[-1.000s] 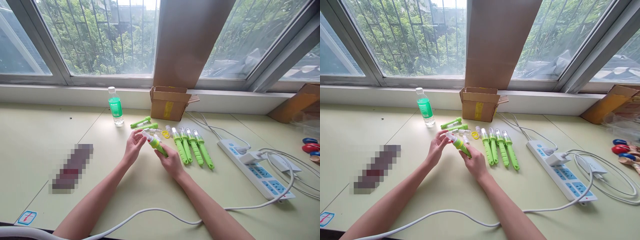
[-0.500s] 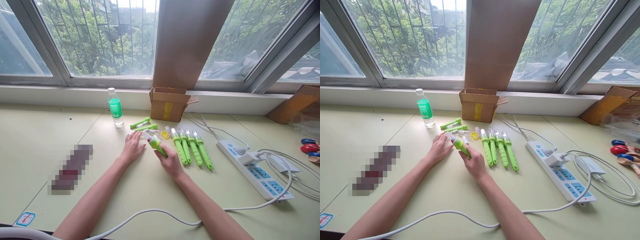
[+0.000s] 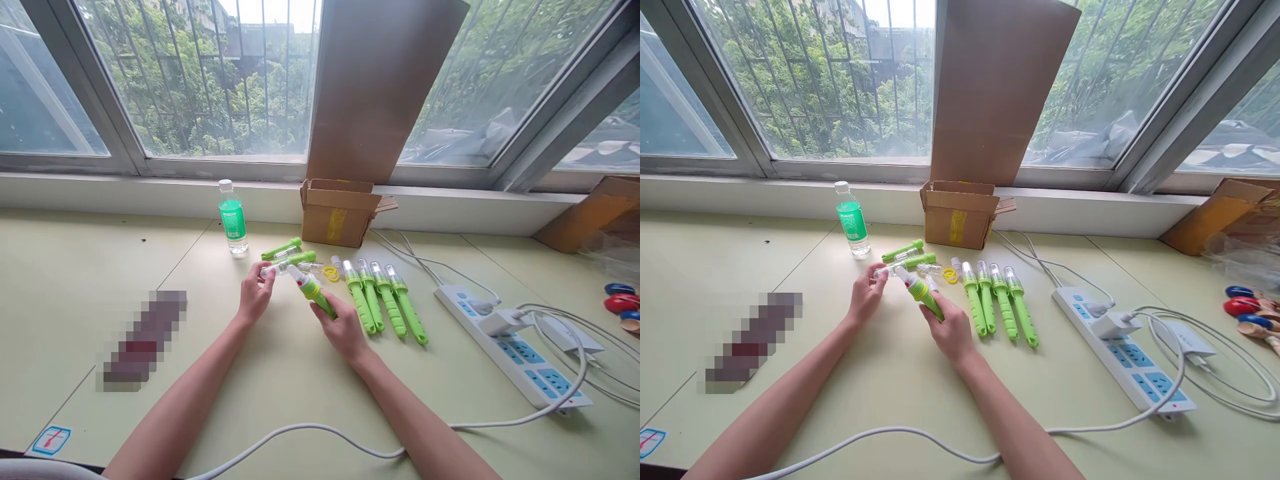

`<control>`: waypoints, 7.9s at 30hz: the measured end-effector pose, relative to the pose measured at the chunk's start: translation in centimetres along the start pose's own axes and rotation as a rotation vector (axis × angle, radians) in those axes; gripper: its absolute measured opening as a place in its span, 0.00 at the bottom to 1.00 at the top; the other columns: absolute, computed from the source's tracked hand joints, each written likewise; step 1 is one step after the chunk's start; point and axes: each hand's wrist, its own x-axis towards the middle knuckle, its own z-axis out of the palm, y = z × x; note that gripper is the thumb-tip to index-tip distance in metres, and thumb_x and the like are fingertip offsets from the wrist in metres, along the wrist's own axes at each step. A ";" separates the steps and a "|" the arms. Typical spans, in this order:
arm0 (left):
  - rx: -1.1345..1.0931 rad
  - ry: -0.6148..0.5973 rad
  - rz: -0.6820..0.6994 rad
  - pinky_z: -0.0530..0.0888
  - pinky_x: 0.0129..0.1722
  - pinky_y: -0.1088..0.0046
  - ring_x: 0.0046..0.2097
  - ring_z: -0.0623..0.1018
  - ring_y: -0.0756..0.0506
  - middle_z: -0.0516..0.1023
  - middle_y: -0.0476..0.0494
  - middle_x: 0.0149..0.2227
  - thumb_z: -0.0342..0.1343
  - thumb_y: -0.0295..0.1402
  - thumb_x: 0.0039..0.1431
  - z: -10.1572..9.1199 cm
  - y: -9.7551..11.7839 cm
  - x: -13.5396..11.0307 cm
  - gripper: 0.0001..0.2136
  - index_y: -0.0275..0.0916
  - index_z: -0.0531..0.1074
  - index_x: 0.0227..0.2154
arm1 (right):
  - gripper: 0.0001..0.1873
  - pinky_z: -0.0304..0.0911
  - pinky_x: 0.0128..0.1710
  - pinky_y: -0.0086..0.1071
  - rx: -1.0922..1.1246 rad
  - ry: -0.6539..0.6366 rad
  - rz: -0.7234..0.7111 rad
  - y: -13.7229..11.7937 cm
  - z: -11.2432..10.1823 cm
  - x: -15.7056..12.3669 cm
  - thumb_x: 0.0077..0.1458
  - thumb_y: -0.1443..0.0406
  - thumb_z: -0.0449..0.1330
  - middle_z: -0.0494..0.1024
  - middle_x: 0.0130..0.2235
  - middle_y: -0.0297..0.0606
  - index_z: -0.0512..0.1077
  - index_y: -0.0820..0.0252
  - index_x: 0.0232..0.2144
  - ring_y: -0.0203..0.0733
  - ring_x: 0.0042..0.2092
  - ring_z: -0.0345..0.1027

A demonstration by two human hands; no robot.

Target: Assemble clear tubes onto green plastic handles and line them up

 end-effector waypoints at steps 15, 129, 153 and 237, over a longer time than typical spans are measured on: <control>-0.201 0.034 -0.057 0.60 0.18 0.78 0.18 0.62 0.54 0.63 0.53 0.18 0.51 0.40 0.54 -1.8 1.8 0.3 0.11 0.38 0.67 0.24 | 0.14 0.65 0.34 0.33 -0.137 -0.086 -0.067 0.3 0.2 -0.2 0.53 0.64 0.58 0.79 0.38 0.37 0.72 0.53 0.44 0.43 0.34 0.72; -0.343 -0.083 -0.226 0.69 0.21 0.77 0.21 0.69 0.52 0.69 0.52 0.21 0.58 0.46 0.49 0.7 2.1 -1.7 0.17 0.38 0.67 0.35 | 0.11 0.57 0.27 0.30 -0.217 -0.114 -0.131 0.2 -0.5 -0.1 0.57 0.60 0.53 0.75 0.31 0.38 0.68 0.60 0.39 0.38 0.27 0.65; -0.767 -0.176 -0.525 0.73 0.41 0.70 0.39 0.78 0.47 0.77 0.40 0.39 0.65 0.38 0.45 0.9 1.4 -1.4 0.20 0.36 0.72 0.40 | 0.12 0.55 0.23 0.30 -0.104 -0.107 0.013 0.1 -0.5 0.0 0.57 0.57 0.53 0.73 0.27 0.34 0.70 0.58 0.38 0.36 0.22 0.60; -0.860 -0.210 -0.478 0.71 0.48 0.60 0.40 0.78 0.44 0.78 0.39 0.37 0.61 0.43 0.49 1.9 3.4 -2.8 0.19 0.33 0.73 0.38 | 0.17 0.57 0.30 0.30 -0.256 0.039 0.017 -1.1 -0.1 -0.9 0.56 0.55 0.55 0.76 0.33 0.40 0.74 0.56 0.43 0.42 0.32 0.68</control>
